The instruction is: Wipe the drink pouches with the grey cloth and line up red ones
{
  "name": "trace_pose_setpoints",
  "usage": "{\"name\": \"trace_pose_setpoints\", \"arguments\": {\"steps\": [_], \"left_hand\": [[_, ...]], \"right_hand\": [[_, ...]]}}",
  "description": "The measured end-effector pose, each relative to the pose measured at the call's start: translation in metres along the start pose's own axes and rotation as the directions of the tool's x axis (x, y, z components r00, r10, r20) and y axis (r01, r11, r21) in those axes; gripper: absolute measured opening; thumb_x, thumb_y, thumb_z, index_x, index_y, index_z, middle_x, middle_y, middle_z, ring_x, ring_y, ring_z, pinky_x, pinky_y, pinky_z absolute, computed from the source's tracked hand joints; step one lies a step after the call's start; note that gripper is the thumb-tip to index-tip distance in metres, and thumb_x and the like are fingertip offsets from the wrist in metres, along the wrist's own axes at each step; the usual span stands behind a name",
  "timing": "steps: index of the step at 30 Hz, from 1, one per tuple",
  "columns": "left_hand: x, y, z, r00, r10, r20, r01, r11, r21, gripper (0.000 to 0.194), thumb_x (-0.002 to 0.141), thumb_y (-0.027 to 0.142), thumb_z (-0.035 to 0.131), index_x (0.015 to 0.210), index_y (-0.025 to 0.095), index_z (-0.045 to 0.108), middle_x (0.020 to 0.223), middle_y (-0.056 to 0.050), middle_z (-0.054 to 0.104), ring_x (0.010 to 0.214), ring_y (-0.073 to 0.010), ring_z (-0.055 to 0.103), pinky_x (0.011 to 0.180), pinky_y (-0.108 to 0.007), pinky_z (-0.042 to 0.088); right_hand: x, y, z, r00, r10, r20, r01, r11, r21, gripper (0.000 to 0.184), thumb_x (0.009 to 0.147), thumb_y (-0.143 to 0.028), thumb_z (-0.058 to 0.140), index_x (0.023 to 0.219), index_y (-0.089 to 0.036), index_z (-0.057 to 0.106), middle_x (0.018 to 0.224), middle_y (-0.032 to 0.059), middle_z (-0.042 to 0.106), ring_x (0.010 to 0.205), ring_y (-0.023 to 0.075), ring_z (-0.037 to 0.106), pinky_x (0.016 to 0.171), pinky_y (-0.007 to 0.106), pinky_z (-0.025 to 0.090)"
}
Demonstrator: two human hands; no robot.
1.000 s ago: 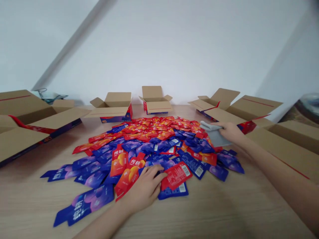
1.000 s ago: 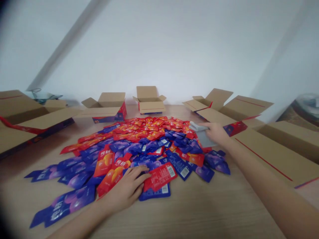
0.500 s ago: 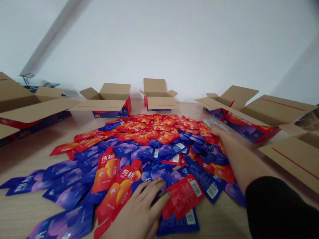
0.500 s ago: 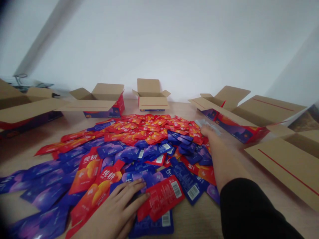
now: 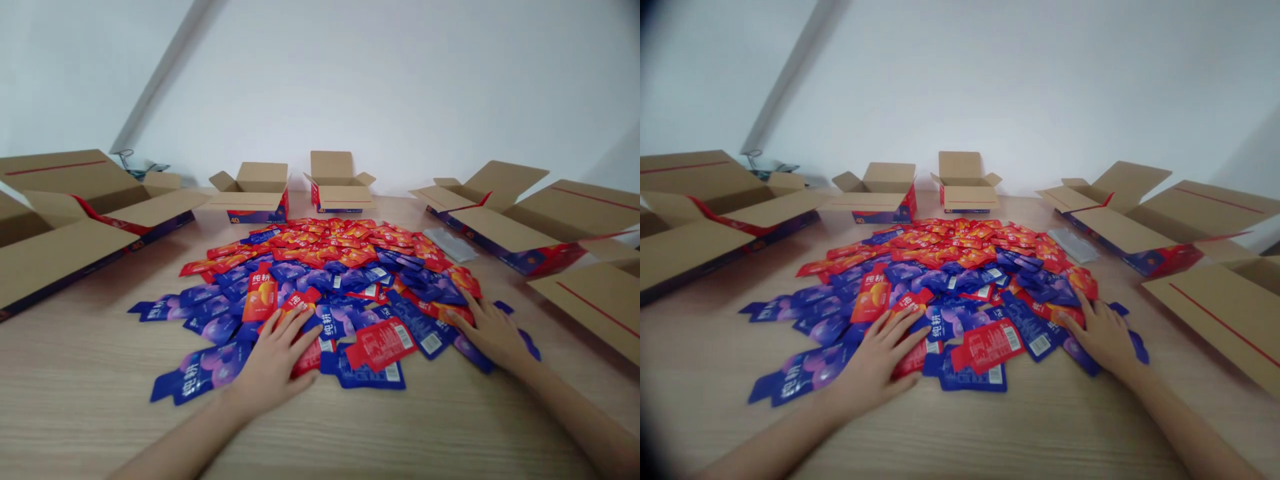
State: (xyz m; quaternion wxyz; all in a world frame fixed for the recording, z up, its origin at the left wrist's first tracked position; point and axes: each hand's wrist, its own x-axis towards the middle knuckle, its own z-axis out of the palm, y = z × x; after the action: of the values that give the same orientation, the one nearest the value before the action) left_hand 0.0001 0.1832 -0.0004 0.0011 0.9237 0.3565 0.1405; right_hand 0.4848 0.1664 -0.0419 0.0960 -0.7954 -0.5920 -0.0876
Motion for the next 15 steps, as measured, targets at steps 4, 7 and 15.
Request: {"name": "trace_pose_setpoints", "arguments": {"steps": [4, 7, 15], "left_hand": [[0.029, -0.02, 0.001, 1.0, -0.001, -0.025, 0.002, 1.0, 0.017, 0.064, 0.083, 0.045, 0.06, 0.142, 0.03, 0.042, 0.154, -0.006, 0.031, 0.139, -0.032, 0.029, 0.112, -0.056, 0.019], [0.053, -0.029, 0.004, 0.999, 0.014, -0.05, -0.013, 1.0, 0.022, 0.067, 0.082, 0.046, 0.06, 0.144, 0.03, 0.039, 0.152, -0.006, 0.035, 0.138, -0.0303, 0.031, 0.112, -0.054, 0.018], [0.073, -0.043, 0.009, 0.998, 0.009, -0.065, -0.007, 1.0, 0.022, 0.067, 0.086, 0.046, 0.057, 0.147, 0.031, 0.034, 0.153, -0.007, 0.033, 0.14, -0.0326, 0.027, 0.111, -0.056, 0.018]], "right_hand": [[0.032, -0.045, 0.003, 1.0, -0.009, -0.017, 0.008, 0.997, -0.073, 0.076, 0.089, -0.061, 0.036, 0.148, -0.013, 0.03, 0.115, 0.0237, 0.062, 0.108, 0.0375, 0.059, 0.091, 0.05, 0.043], [0.064, -0.08, 0.004, 0.999, 0.0, -0.047, -0.007, 0.991, -0.13, 0.081, 0.089, -0.064, 0.033, 0.146, -0.006, 0.031, 0.11, 0.0266, 0.062, 0.106, 0.0376, 0.06, 0.09, 0.047, 0.042], [0.102, -0.099, -0.003, 0.999, -0.026, 0.036, 0.024, 0.999, 0.046, 0.073, 0.089, -0.063, 0.036, 0.141, -0.012, 0.043, 0.119, 0.0235, 0.062, 0.111, 0.0344, 0.059, 0.093, 0.046, 0.041]]}}
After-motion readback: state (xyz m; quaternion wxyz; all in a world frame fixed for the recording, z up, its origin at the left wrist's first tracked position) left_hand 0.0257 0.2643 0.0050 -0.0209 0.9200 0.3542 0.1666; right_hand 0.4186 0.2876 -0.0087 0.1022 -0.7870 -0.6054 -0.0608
